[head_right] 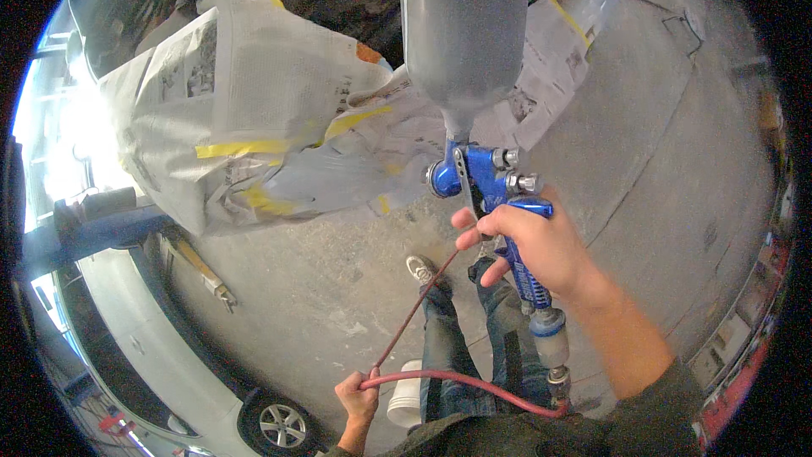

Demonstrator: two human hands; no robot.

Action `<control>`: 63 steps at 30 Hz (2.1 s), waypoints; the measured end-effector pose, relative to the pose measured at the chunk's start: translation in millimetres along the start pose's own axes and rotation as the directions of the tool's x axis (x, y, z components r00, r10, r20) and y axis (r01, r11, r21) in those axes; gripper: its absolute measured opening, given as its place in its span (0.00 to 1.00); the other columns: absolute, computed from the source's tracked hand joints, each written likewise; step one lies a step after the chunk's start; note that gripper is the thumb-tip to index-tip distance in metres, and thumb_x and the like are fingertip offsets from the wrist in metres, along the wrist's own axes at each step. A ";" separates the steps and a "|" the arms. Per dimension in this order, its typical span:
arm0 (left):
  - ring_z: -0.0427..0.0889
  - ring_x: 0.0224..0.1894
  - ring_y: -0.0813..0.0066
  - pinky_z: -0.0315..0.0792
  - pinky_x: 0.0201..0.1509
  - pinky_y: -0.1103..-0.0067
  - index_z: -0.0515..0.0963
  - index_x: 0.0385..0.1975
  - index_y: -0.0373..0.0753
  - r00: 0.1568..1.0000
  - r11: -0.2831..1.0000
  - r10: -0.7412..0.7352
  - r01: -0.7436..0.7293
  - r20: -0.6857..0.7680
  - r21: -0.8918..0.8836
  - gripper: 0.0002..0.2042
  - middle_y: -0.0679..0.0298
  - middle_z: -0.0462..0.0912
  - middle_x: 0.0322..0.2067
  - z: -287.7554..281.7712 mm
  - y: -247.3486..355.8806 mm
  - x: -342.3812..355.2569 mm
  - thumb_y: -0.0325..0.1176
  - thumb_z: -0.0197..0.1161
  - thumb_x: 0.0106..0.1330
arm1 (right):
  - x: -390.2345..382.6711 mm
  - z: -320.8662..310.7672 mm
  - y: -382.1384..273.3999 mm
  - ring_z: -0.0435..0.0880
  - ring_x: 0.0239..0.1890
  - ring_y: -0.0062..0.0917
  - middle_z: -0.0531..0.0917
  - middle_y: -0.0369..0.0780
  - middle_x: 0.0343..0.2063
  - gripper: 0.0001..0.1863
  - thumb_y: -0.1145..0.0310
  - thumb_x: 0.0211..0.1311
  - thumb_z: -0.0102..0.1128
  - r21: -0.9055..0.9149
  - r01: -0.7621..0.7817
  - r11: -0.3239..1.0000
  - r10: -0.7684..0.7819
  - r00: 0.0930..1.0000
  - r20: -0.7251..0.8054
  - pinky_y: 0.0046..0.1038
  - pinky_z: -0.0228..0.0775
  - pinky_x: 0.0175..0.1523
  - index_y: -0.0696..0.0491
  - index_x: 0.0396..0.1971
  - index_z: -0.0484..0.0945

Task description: The person uses a blue spray gun to apply paint to the front fender of a white car that is masked with newspaper and tape. After painting, the person removes the masking, refills the spray gun from a paint can, and adjusts the gun.

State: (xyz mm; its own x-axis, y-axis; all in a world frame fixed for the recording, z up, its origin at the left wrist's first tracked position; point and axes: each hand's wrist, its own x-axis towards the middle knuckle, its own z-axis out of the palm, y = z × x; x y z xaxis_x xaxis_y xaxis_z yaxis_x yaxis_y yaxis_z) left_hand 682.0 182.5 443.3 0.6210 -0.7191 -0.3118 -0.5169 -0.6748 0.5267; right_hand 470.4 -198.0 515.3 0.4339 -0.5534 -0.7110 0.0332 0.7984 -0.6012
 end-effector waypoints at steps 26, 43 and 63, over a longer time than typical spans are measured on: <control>0.73 0.14 0.58 0.66 0.20 0.71 0.71 0.12 0.38 0.996 0.982 0.092 -0.090 -0.003 0.164 0.17 0.56 0.72 0.12 14.4 14.4 28.4 0.35 0.75 0.51 | -5.6 -17.1 -1.8 0.84 0.38 0.24 0.83 0.42 0.40 0.18 0.72 0.58 0.55 0.000 0.085 0.996 -0.085 0.991 0.104 0.24 0.81 0.25 0.61 0.48 0.77; 0.68 0.12 0.66 0.62 0.18 0.74 0.71 0.11 0.38 0.998 0.978 -0.030 0.016 -0.063 -0.209 0.18 0.59 0.70 0.10 23.3 86.5 8.8 0.34 0.77 0.49 | 44.3 100.6 -143.0 0.83 0.28 0.23 0.83 0.42 0.29 0.10 0.69 0.50 0.57 -0.562 0.072 0.824 0.019 0.988 0.154 0.27 0.74 0.20 0.59 0.31 0.77; 0.70 0.13 0.61 0.63 0.19 0.73 0.70 0.11 0.40 0.993 0.993 0.072 -0.080 -0.094 -0.090 0.18 0.59 0.70 0.11 11.0 57.2 13.2 0.33 0.77 0.49 | 8.2 56.8 -102.5 0.84 0.36 0.26 0.84 0.44 0.38 0.17 0.71 0.55 0.54 -0.298 0.045 0.953 0.024 0.974 0.225 0.27 0.78 0.22 0.60 0.44 0.79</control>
State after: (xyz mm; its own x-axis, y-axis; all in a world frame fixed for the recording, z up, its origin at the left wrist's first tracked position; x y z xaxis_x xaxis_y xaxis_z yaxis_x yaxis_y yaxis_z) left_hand 654.1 132.6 460.6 0.6348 -0.7470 -0.1976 -0.5097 -0.5970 0.6195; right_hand 521.7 -270.9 591.8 0.6259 -0.4665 -0.6250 -0.2172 0.6654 -0.7142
